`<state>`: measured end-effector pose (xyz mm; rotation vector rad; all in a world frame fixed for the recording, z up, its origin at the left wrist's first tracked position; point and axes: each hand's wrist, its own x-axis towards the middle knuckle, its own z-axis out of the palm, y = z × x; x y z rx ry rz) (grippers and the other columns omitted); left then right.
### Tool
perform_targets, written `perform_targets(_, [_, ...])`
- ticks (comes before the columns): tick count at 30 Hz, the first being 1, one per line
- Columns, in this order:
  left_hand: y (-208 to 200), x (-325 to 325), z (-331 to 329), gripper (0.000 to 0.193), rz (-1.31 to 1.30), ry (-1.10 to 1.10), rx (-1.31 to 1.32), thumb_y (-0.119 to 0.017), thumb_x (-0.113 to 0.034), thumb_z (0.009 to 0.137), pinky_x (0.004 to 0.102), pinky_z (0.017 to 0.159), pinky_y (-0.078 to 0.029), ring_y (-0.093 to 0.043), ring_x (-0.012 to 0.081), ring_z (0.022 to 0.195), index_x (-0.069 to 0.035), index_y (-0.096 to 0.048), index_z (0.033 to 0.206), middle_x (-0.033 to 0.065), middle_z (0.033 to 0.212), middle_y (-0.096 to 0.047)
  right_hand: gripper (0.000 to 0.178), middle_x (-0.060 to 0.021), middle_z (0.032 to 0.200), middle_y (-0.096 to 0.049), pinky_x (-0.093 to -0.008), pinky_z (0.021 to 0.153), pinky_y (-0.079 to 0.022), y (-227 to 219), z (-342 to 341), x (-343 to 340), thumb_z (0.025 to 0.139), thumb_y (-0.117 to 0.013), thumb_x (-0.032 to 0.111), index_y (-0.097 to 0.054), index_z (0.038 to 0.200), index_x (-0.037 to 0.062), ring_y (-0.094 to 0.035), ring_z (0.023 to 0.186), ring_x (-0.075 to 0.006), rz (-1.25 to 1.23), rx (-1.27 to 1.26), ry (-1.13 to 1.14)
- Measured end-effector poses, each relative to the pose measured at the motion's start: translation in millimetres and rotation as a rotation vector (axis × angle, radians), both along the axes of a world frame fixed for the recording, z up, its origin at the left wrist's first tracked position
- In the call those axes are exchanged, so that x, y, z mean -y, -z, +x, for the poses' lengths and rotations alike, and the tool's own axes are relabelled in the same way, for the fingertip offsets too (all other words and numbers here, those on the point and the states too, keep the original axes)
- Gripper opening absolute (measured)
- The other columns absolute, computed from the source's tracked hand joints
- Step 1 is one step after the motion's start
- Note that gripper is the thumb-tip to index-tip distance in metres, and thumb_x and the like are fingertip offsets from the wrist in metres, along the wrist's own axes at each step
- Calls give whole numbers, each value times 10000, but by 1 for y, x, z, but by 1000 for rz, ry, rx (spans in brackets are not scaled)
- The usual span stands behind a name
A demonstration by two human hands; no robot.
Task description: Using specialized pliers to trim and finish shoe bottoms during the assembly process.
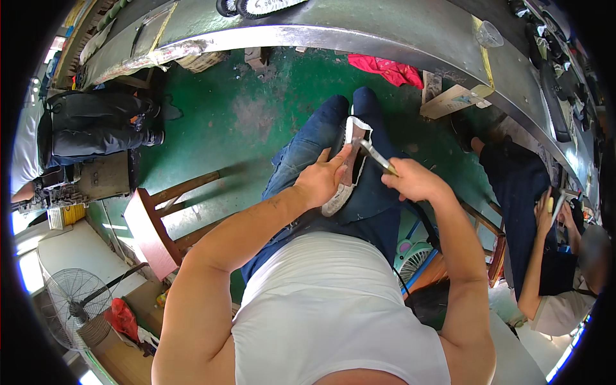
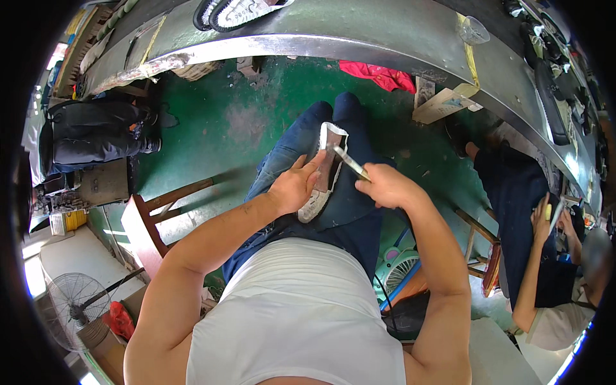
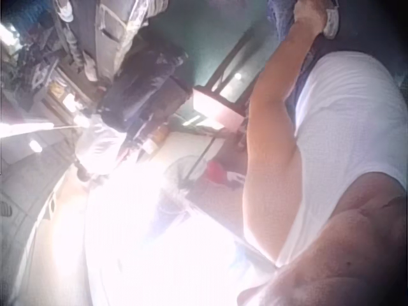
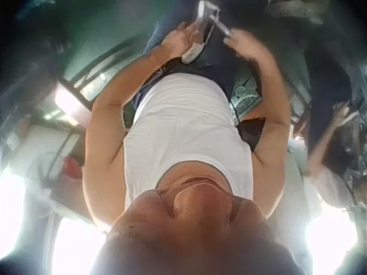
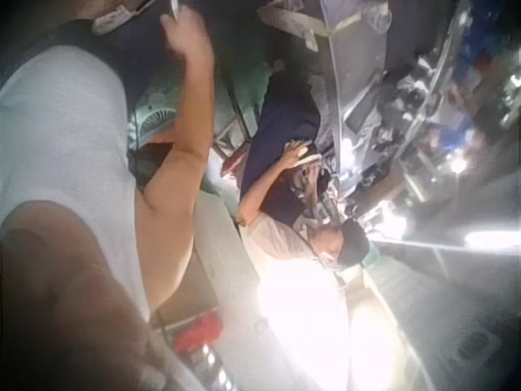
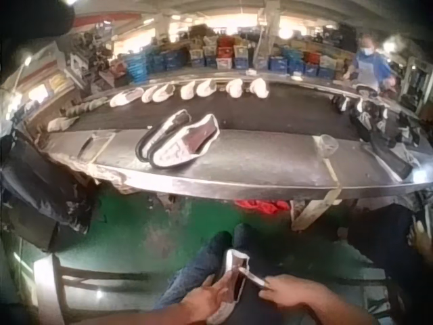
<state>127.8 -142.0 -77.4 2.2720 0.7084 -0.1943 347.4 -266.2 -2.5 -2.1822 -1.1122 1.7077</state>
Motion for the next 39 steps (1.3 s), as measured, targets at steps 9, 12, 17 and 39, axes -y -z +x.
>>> perform_targets(9, [-38,10,9,585,-36,37,-187,-379,-331,1048,466,1025,-470,-592,484,1152,-168,-201,1581,375,1479,-347,408,-285,799,-636,-535,715,-470,45,-22,-6,1042,-445,318,-544,903,-53,-626,803,-475,512,277,-34])
perform_targets(12, [7,33,-28,649,-184,-332,197,-406,-327,1038,423,1073,-427,-539,468,1242,-10,-181,1557,367,1467,-380,413,-289,797,-633,-533,717,-471,50,-22,9,1042,-445,322,-541,902,-54,-624,807,-480,504,248,-69])
perform_targets(17, [2,28,-24,655,-410,-447,171,-620,-241,975,322,1067,-410,-558,276,1255,120,-360,1456,298,1373,-544,406,-289,802,-632,-540,720,-466,34,-52,25,1043,-443,329,-539,904,-40,-613,805,-494,460,49,105])
perform_targets(39, [-38,-8,-26,999,-368,-115,-165,-789,-148,745,360,1065,-438,-574,362,1237,-44,-218,1558,269,1347,-560,370,-183,786,-658,-427,711,-514,47,-81,74,993,-552,356,-583,997,-13,-666,766,-356,477,32,191])
